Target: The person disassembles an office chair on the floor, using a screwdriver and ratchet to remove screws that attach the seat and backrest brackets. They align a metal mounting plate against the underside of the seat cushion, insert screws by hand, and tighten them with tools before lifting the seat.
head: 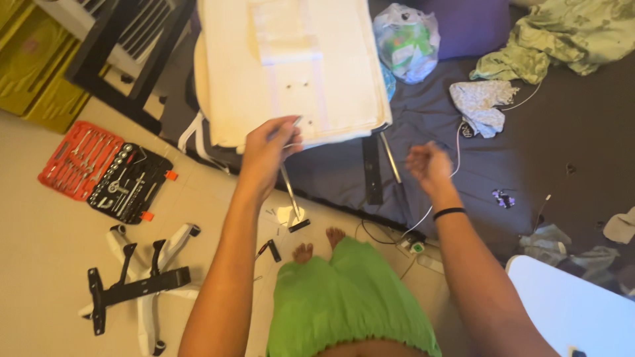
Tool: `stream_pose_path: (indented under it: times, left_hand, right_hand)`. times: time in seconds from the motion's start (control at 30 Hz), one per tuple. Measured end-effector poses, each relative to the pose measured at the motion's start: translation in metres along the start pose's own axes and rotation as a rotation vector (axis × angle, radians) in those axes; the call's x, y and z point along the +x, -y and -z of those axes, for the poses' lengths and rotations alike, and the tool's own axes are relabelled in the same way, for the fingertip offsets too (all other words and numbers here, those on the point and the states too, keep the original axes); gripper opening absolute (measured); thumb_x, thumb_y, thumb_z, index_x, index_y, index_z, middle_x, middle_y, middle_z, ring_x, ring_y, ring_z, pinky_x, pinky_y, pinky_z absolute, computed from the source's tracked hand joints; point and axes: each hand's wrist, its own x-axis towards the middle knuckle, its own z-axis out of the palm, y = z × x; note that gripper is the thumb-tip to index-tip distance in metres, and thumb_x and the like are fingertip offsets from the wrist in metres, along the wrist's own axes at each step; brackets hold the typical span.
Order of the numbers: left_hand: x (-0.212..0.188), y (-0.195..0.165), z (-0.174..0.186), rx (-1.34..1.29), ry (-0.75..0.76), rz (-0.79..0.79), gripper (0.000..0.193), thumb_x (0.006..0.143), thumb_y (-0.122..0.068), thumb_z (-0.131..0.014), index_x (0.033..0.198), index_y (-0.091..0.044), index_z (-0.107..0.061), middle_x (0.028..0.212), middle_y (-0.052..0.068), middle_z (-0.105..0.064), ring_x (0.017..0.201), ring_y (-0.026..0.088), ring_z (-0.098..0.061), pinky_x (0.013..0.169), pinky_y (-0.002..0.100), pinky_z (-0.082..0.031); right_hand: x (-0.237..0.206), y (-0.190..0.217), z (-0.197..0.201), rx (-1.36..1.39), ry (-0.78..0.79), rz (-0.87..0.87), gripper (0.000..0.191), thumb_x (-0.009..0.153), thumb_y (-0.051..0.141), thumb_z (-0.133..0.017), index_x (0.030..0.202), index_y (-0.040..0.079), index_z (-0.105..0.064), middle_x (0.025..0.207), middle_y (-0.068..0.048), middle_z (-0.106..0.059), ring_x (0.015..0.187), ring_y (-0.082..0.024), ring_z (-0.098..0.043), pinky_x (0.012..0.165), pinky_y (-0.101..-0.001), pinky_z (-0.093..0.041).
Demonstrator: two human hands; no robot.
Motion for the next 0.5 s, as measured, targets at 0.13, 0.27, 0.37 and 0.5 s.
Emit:
stream_pose_path:
  times: [0.13, 0.27, 0.37, 0.5]
  left_hand:
    - [0.002, 0.001, -0.003, -0.006, -0.12, 0.028, 0.033, 0.102, -0.015, -0.058, 0.127, 0.006, -0.064, 0.109, 0.012, -0.069, 0.095, 0.016, -0.067, 0.085, 0.03, -0.06]
    - [0.013, 0.005, -0.008, -0.114, -0.201, 0.087, 0.034, 0.099, -0.011, -0.06, 0.127, 0.009, -0.061, 0.115, 0.015, -0.068, 0.1, 0.018, -0.068, 0.091, 0.032, -0.059]
    - [0.019, 0.014, -0.008, -0.17, -0.258, 0.131, 0.033, 0.097, -0.01, -0.061, 0.125, 0.009, -0.06, 0.116, 0.016, -0.069, 0.1, 0.019, -0.069, 0.093, 0.033, -0.058]
    - [0.017, 0.031, -0.002, -0.182, -0.363, 0.158, 0.032, 0.098, -0.01, -0.062, 0.125, 0.008, -0.061, 0.114, 0.017, -0.068, 0.098, 0.019, -0.068, 0.091, 0.033, -0.057]
  right_hand:
    - [0.021, -0.035, -0.004, -0.472, 0.139, -0.077, 0.024, 0.095, 0.014, -0.047, 0.087, 0.004, -0.067, 0.071, -0.01, -0.064, 0.057, -0.022, -0.061, 0.054, -0.0378, -0.051]
    - [0.034, -0.074, -0.006, -0.442, -0.042, -0.475, 0.016, 0.097, 0.016, -0.057, 0.093, 0.006, -0.07, 0.081, -0.008, -0.071, 0.07, -0.025, -0.069, 0.061, -0.0413, -0.055]
    - [0.047, -0.09, -0.005, -1.374, 0.17, -0.014, 0.02, 0.092, 0.024, -0.066, 0.098, 0.006, -0.07, 0.091, -0.012, -0.073, 0.084, -0.029, -0.072, 0.071, -0.0445, -0.056]
    - [0.064, -0.113, -0.007, -1.342, -0.034, 0.124, 0.071, 0.072, 0.043, -0.087, 0.111, -0.011, -0.062, 0.103, -0.028, -0.068, 0.097, -0.043, -0.068, 0.08, -0.0502, -0.055]
